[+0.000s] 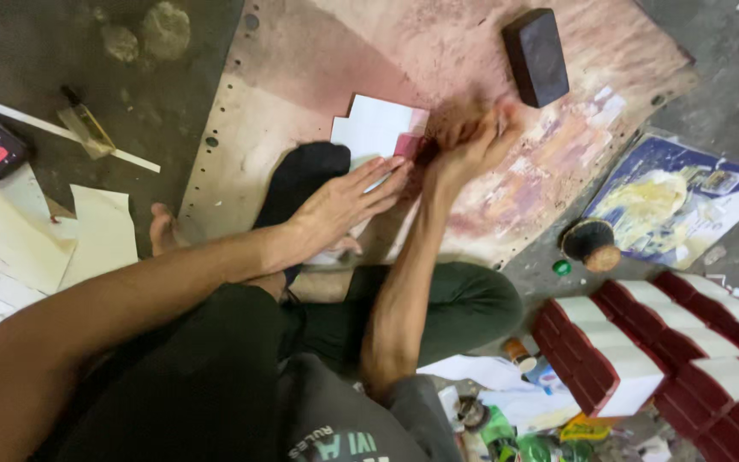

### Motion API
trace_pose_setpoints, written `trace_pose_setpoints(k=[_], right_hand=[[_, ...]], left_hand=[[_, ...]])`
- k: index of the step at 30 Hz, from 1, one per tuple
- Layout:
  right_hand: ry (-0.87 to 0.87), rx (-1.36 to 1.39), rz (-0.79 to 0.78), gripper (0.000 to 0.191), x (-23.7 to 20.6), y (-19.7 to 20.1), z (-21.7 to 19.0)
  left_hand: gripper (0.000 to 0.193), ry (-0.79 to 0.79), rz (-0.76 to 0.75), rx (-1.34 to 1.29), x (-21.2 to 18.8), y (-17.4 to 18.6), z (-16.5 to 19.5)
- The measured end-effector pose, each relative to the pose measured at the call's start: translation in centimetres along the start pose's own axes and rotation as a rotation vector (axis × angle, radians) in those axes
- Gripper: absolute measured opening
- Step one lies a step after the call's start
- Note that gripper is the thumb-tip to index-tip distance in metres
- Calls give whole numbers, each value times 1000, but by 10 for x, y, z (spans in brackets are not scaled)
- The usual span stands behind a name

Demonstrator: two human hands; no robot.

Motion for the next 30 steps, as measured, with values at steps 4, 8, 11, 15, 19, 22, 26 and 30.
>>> trace_pose_setpoints(k=[4,8,11,15,19,22,26,30], right_hand=[[-17,-446,-358,29,-24,13,8],[187,-853,-478,22,-33,13,7],[663,-1136,-510,35,-66,-6,-9],[23,-701,-534,41,-29,14,-14],[78,-720,-631,43,-41,34,-26],[68,-908,-650,74,-31,33,-36],[321,-727,-298,68,0,35,-81],[618,-620,-188,60,25,9,-60]], left_hand=[[104,122,310,-201,-2,-10,-7],[83,267,359,-505,-31,-24,-34],[72,367,349,-755,-27,-23,-59],[96,256,318,-353,23,-14,-65],[102,138,389,-308,40,-15,-70],[103,146,294,-284,35,-20,-74],[102,135,312,-259,34,-17,-71],[106,184,204,-66,42,-25,-69]])
Point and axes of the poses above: each hand's wrist, its own x-axis towards the middle knuckle, its own y-axis out of the back of the hand, z = x × y, the point moved 3 cm from there along x, towards the middle knuckle, and after that the axes turned 1 degree about y, right-handed, at the moved point
